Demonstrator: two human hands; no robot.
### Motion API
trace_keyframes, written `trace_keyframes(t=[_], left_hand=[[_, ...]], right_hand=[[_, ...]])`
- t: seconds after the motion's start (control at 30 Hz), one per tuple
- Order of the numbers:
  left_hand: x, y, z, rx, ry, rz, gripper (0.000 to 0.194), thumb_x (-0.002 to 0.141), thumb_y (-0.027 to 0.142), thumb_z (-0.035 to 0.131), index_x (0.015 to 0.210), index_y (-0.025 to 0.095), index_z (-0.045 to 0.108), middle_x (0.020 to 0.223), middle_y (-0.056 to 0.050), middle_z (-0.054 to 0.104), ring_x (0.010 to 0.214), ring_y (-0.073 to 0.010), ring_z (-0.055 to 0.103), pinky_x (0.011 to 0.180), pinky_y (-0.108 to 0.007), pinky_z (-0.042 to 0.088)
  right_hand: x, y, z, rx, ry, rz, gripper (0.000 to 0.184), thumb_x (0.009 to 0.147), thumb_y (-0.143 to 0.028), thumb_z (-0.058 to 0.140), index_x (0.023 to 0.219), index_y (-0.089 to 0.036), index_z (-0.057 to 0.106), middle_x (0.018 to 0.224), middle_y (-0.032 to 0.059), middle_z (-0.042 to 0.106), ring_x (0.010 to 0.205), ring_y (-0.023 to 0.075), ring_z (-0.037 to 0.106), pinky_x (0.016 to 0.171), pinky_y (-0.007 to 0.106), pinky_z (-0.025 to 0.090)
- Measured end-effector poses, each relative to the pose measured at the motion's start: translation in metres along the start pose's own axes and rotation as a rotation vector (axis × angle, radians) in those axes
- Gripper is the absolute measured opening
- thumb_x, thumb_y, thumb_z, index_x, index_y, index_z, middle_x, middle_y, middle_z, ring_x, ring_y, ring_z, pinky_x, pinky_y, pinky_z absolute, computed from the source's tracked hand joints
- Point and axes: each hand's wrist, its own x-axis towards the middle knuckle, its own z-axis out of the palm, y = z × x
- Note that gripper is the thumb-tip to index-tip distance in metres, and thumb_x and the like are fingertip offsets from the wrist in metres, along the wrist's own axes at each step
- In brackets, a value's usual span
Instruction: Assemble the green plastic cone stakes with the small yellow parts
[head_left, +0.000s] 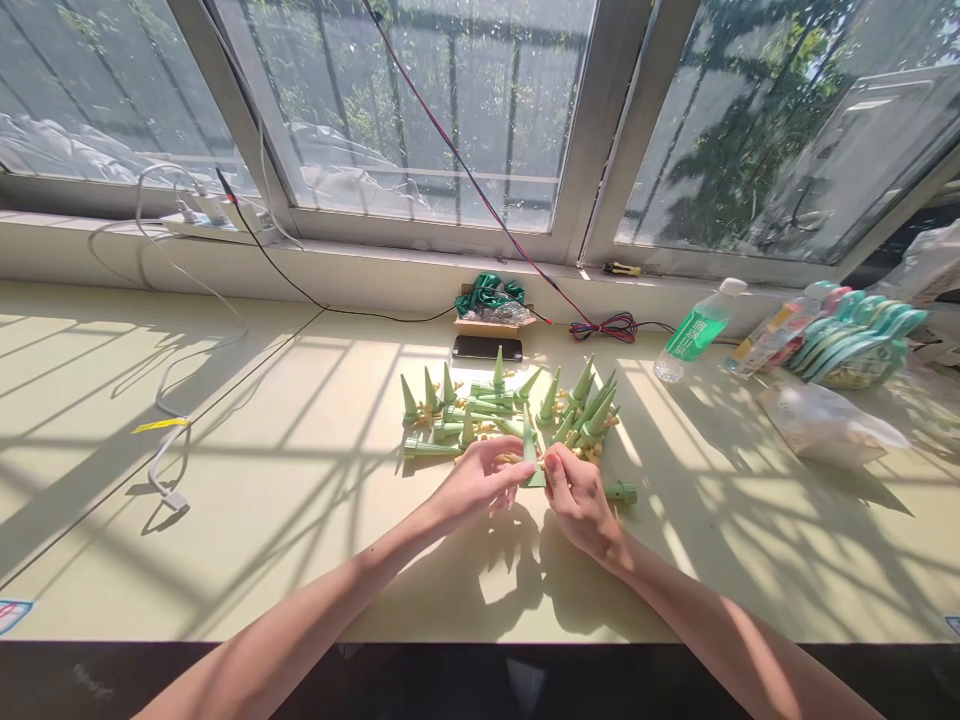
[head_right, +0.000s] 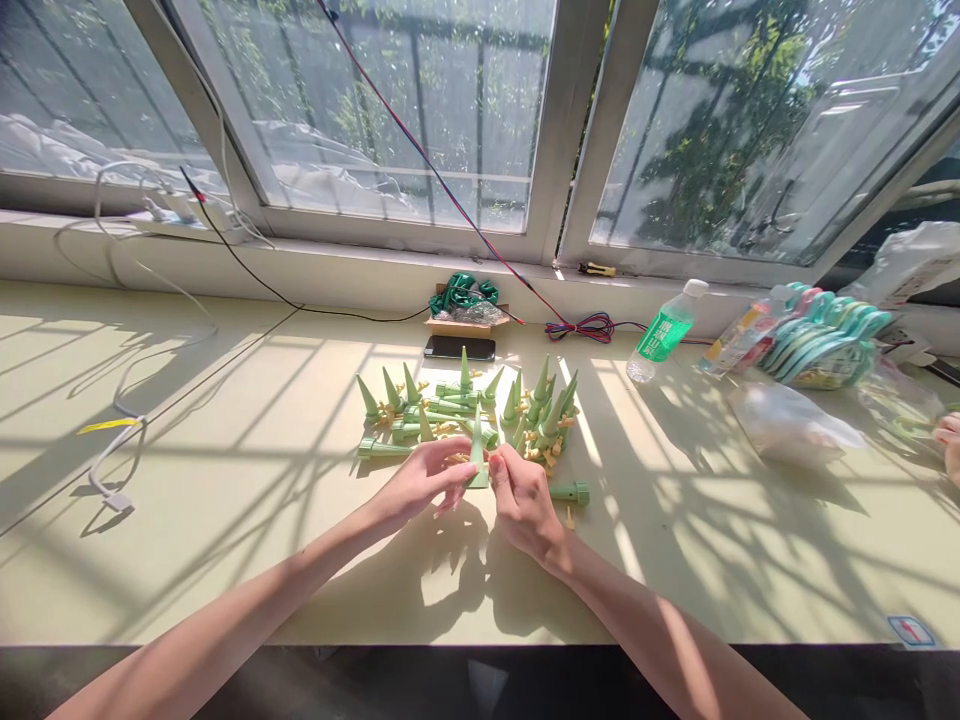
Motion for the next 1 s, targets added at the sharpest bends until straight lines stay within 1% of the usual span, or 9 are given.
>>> trace_keyframes(t=[0.07,0.13,0.2,0.27,0.43,0.6,0.77,0.9,1.0], left_hand=[[-0.001,0.0,0.002,0.078,0.034,0.069,0.034,0.084,0.043,0.071,0.104,0.016,0.063,0.062,0.004,0.054,0.046,-0.0087,0.048,0.044,-0.021,0.04],[-0.003,0.0,0.003,0.15,0.059,0.157,0.032,0.084,0.037,0.071,0.107,0.016,0.065,0.086,-0.003,0.061,0.055,-0.0081,0.053,0.051,-0.022,0.047],[-0.004,0.0,0.004,0.219,0.065,0.23,0.028,0.085,0.035,0.069,0.106,0.016,0.066,0.11,-0.008,0.058,0.064,-0.0082,0.057,0.057,-0.022,0.051],[-0.005,0.0,0.005,0.275,0.072,0.261,0.027,0.087,0.034,0.067,0.107,0.016,0.067,0.115,-0.009,0.056,0.067,-0.0083,0.056,0.057,-0.021,0.052],[-0.003,-0.002,0.006,0.311,0.162,0.286,0.026,0.089,0.035,0.065,0.108,0.018,0.066,0.111,-0.007,0.059,0.065,-0.0078,0.057,0.058,-0.021,0.053],[0.001,-0.002,0.005,0.206,0.21,0.147,0.032,0.092,0.048,0.061,0.089,0.016,0.064,0.087,-0.002,0.064,0.052,-0.0066,0.053,0.049,-0.02,0.046],[0.002,-0.001,0.003,0.139,0.096,-0.045,0.064,0.093,0.065,0.049,0.062,0.011,0.065,0.057,-0.002,0.061,0.036,-0.0049,0.044,0.041,-0.02,0.033],[0.003,-0.003,0.002,0.001,0.013,-0.188,0.072,0.089,0.073,0.046,0.064,0.01,0.069,0.056,-0.005,0.063,0.033,-0.0057,0.042,0.036,-0.021,0.021],[0.003,-0.005,0.001,-0.108,-0.034,-0.202,0.068,0.088,0.071,0.051,0.067,0.009,0.07,0.052,-0.003,0.059,0.035,-0.0055,0.041,0.037,-0.02,0.021]], right_hand=[[0.0,0.0,0.001,0.021,-0.003,0.03,0.042,0.106,-0.04,0.033,0.067,-0.024,0.033,0.054,-0.0041,0.036,0.046,0.012,0.031,0.046,0.028,0.028],[0.0,0.001,0.001,0.034,-0.005,0.055,0.042,0.106,-0.041,0.033,0.067,-0.023,0.035,0.053,-0.0038,0.037,0.046,0.0123,0.033,0.045,0.028,0.029],[0.001,0.002,0.001,0.034,-0.002,0.066,0.042,0.105,-0.04,0.034,0.068,-0.023,0.038,0.053,-0.0035,0.038,0.046,0.0125,0.035,0.046,0.028,0.03],[0.001,0.002,0.001,0.022,0.01,0.063,0.041,0.105,-0.039,0.035,0.068,-0.023,0.041,0.054,-0.0032,0.04,0.047,0.0125,0.037,0.047,0.027,0.031],[0.001,0.004,0.003,-0.005,0.088,0.076,0.04,0.104,-0.038,0.037,0.068,-0.022,0.04,0.055,-0.0039,0.041,0.048,0.011,0.037,0.047,0.025,0.032],[-0.001,0.01,0.003,0.036,0.124,0.057,0.037,0.105,-0.036,0.037,0.071,-0.022,0.039,0.057,-0.0045,0.04,0.048,0.0105,0.038,0.048,0.025,0.031],[-0.001,0.01,0.002,-0.024,0.108,-0.054,0.035,0.105,-0.033,0.036,0.073,-0.022,0.042,0.059,-0.0044,0.04,0.049,0.0105,0.037,0.049,0.024,0.031],[0.0,0.004,0.001,-0.105,0.059,-0.16,0.035,0.105,-0.031,0.037,0.071,-0.021,0.043,0.06,-0.0036,0.041,0.051,0.0107,0.038,0.051,0.024,0.033],[0.001,0.0,0.0,-0.094,0.016,-0.187,0.036,0.105,-0.03,0.037,0.071,-0.021,0.043,0.062,-0.0028,0.043,0.053,0.0106,0.04,0.053,0.024,0.034]])
